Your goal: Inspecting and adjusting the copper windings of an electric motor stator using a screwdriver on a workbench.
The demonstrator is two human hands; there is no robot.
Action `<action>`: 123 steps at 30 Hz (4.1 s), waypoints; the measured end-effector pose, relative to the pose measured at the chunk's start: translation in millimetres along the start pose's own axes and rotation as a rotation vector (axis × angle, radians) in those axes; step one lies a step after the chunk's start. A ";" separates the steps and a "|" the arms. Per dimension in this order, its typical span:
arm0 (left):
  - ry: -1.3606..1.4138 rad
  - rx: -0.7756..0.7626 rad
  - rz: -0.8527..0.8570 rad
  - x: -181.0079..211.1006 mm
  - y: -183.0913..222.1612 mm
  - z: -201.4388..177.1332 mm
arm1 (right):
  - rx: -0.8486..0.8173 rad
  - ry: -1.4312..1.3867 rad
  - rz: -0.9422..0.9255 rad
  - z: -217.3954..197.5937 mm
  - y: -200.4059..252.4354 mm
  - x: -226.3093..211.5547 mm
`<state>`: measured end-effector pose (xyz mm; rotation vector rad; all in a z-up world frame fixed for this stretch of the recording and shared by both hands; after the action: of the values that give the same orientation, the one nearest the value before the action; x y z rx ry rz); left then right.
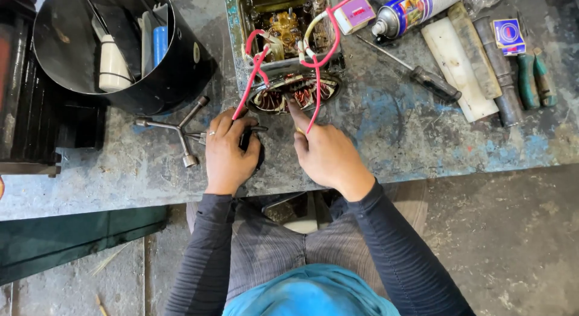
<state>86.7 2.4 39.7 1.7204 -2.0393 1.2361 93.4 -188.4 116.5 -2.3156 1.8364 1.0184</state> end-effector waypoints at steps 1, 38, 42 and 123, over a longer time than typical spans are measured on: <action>-0.001 -0.002 -0.003 0.5 -2.4 -1.7 | -0.004 -0.001 0.000 -0.8 -2.6 -2.1; 0.010 0.012 0.041 2.7 -5.2 -2.7 | 0.236 0.219 -0.160 4.3 -45.2 1.4; 0.001 0.012 0.030 1.1 -3.1 -2.8 | 0.208 0.165 -0.131 -0.1 -27.0 -10.1; 0.051 -0.040 0.099 26.4 -5.1 -12.1 | 0.051 0.316 0.038 24.0 -124.6 14.8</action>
<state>78.9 -8.1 66.2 1.5712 -2.1276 1.2460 192.5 -153.2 44.0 -2.5398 1.9873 0.6266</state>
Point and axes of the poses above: each hand's wrist, its own y-axis away from the middle knuckle, its own z-axis out of the palm, x = y × z, the point moved 10 cm from there along -y, towards the middle knuckle, and after that the axes turned 10 degrees about y, right-handed, at the moved point
